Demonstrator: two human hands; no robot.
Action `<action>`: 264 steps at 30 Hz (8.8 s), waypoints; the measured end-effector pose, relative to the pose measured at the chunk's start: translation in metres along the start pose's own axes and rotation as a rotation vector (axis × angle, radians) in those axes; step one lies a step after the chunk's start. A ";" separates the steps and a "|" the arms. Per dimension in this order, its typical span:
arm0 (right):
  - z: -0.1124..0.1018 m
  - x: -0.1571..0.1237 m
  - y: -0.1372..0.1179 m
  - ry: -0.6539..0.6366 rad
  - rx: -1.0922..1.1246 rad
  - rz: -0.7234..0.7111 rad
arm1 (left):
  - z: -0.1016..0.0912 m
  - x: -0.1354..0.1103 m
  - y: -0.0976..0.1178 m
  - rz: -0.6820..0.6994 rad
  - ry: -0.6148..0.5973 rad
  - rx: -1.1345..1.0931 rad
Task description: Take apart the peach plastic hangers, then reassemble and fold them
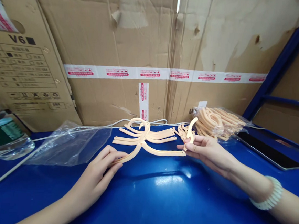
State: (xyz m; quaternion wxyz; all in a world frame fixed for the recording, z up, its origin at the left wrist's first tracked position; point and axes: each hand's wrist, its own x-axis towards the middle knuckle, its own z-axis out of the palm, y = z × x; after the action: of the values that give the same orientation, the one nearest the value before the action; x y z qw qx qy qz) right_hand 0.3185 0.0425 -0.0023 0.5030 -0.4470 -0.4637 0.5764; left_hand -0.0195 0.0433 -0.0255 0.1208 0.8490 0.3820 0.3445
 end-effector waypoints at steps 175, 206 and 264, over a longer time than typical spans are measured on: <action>-0.052 0.011 -0.026 -0.229 -1.499 -0.028 | -0.018 0.005 -0.019 0.088 -0.144 0.381; -0.052 0.017 -0.013 -0.080 -1.452 -0.410 | -0.020 0.003 -0.021 0.126 -0.053 0.356; -0.010 0.006 -0.010 -0.245 -0.665 -0.296 | 0.003 -0.010 0.003 0.084 -0.027 0.077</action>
State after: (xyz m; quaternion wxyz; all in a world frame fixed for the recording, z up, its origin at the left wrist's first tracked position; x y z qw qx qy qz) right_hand 0.3293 0.0505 0.0057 0.3494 -0.4418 -0.7414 0.3648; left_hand -0.0203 0.0336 -0.0312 0.0788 0.8728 0.3575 0.3229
